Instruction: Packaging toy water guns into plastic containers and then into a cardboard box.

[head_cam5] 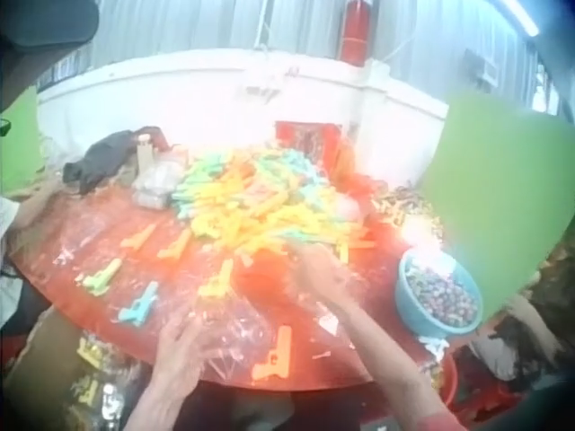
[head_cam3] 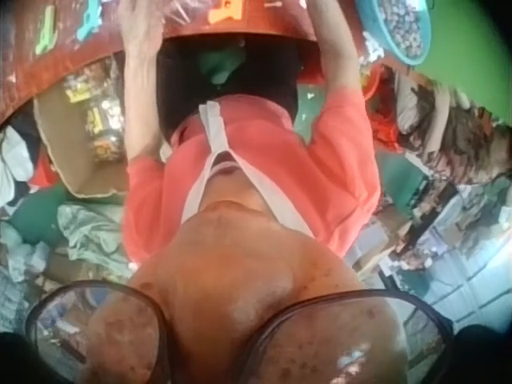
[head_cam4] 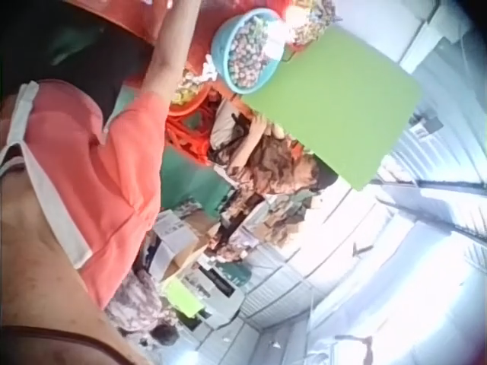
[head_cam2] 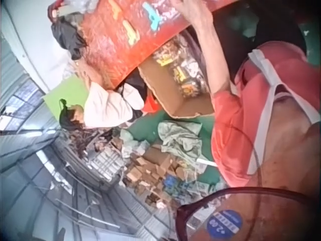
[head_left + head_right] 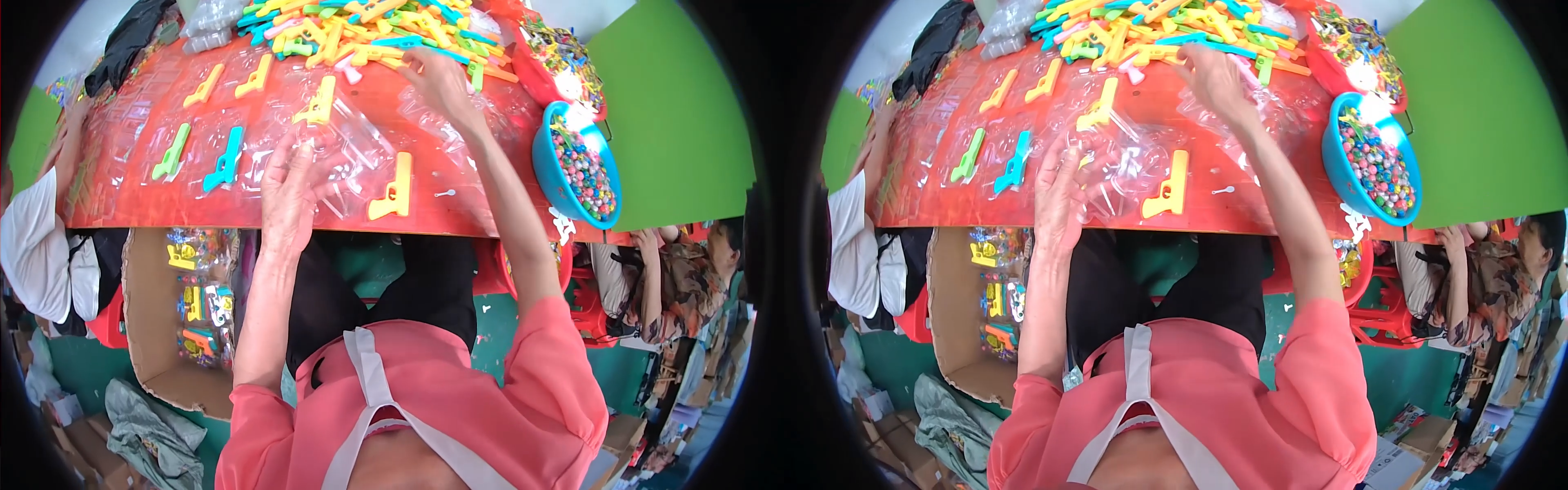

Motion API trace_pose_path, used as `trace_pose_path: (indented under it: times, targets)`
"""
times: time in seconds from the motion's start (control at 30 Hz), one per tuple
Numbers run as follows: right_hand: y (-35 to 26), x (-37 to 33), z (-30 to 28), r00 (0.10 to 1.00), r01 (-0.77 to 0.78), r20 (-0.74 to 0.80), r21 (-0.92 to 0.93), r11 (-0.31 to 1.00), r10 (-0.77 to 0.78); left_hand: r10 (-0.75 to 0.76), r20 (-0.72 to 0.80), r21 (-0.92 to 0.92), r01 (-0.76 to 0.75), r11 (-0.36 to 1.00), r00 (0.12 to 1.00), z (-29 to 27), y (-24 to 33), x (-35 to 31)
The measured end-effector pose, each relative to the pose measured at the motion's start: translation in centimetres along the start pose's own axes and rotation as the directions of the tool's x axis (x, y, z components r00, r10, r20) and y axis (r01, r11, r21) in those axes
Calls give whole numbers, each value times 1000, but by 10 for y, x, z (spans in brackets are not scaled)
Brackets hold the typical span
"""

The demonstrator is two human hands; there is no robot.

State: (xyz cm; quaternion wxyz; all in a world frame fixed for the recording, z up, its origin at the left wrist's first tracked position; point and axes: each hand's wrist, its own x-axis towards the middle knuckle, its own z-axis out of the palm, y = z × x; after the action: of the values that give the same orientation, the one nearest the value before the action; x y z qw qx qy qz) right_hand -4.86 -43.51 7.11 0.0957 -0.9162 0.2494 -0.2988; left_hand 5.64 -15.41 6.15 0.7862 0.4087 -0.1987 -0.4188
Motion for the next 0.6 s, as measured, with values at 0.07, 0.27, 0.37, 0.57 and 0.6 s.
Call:
trace_pose_path:
  times: [0.07, 0.27, 0.37, 0.57, 0.6]
  targets:
    - [60, 30, 41, 970, 215, -61, -249, 944, -237, -45, -19, -22, 44, 999, 999, 0, -6, 5]
    - [82, 82, 48, 845, 478, 408, -283, 832, -346, -87, 24, -106, 89, 990, 996, -11, -7, 10]
    - [64, 82, 22, 869, 487, 291, -364, 794, -400, -84, 2, -98, 84, 992, 996, -13, -13, 14]
    - [-38, -1, -61, 960, -160, 274, 397, 904, 50, -86, 61, -195, 97, 976, 994, -5, -24, 12]
    - [-52, -27, -60, 954, -224, 293, 558, 799, 63, -81, 69, -208, 94, 974, 994, -2, -25, 10]
